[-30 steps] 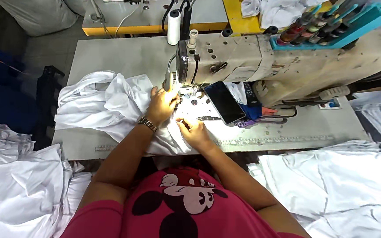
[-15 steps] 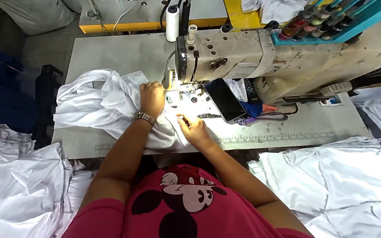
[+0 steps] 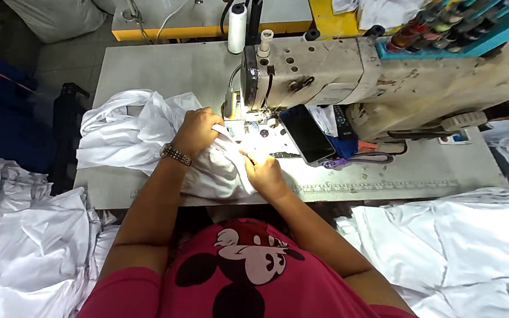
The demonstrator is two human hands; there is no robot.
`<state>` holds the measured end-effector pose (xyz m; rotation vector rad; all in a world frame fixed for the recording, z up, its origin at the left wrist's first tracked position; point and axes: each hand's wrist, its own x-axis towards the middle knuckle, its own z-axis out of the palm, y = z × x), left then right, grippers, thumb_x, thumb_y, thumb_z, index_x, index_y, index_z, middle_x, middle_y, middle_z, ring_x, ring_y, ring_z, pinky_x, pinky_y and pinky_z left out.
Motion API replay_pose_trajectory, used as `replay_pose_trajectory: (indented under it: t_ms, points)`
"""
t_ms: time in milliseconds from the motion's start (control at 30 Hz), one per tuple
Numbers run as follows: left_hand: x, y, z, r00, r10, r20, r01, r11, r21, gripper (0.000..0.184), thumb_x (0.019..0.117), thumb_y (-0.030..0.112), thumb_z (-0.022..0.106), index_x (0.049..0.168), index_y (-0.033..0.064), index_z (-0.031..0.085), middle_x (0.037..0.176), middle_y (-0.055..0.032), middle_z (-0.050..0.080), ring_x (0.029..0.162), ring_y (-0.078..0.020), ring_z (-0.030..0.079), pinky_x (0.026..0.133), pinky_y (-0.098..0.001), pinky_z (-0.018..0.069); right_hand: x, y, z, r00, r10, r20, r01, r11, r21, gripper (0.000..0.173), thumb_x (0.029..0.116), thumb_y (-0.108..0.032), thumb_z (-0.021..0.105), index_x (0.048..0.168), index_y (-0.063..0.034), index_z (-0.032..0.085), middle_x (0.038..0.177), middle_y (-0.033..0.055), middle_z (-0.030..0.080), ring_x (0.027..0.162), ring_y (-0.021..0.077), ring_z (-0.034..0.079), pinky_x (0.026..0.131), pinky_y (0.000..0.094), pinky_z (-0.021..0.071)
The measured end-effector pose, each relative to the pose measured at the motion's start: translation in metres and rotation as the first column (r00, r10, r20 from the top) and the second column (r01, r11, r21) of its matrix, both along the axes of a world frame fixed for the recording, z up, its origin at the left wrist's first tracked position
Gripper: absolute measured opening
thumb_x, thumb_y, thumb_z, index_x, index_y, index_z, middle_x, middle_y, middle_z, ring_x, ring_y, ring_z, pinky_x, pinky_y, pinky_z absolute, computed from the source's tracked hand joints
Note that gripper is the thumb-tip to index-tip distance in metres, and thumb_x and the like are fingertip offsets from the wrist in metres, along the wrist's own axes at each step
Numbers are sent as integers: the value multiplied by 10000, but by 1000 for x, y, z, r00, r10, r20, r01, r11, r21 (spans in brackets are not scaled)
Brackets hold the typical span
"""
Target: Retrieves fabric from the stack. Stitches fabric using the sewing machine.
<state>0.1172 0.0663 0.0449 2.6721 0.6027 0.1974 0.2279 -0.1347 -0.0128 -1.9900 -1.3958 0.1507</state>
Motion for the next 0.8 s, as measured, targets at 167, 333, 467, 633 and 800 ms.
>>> replay_pose_trajectory:
  t_ms: [167, 333, 467, 633, 800]
  points:
    - [11, -3, -1, 997, 55, 48, -40, 960, -278, 127, 963, 150, 656, 982, 47, 728, 861, -115, 704, 830, -239, 673, 775, -477, 529, 1, -6, 12, 999, 2, 53, 7, 986, -165, 335, 992, -57, 580, 1294, -87, 720, 1008, 176, 749, 826, 337, 741, 727, 514, 609]
    - [39, -9, -23, 967, 235, -94, -240, 970, -49, 277, 961, 298, 660, 995, 31, 726, 968, -173, 731, 960, -365, 704, 872, -598, 530, 2, -20, 11, 988, 43, 148, -11, 977, -212, 361, 968, -49, 606, 1312, -98, 702, 902, 163, 714, 750, 323, 719, 638, 486, 597]
    - [57, -1, -44, 985, 155, 74, -158, 987, 31, 301, 985, 290, 588, 1065, 30, 717, 1038, -196, 723, 1062, -359, 678, 1002, -533, 481, 3, -19, 13, 982, 35, 187, 12, 971, -241, 354, 955, -21, 599, 1295, -50, 692, 956, 198, 713, 746, 345, 721, 627, 491, 597]
    - [71, 17, -67, 982, 104, 160, -107, 994, 15, 390, 935, 294, 653, 1245, 59, 682, 1249, -170, 684, 1242, -308, 614, 1091, -482, 453, 2, -14, 8, 973, -23, 228, 71, 977, -202, 316, 950, -42, 605, 1240, -52, 729, 944, 179, 711, 704, 312, 714, 591, 463, 593]
    - [72, 9, -45, 981, 108, 163, -104, 994, -33, 309, 910, 165, 674, 1164, -11, 691, 1240, -207, 680, 1206, -337, 632, 1054, -505, 468, 2, -9, 10, 972, -50, 231, 98, 975, -202, 318, 981, -61, 576, 1270, -56, 711, 908, 158, 710, 678, 298, 707, 562, 447, 577]
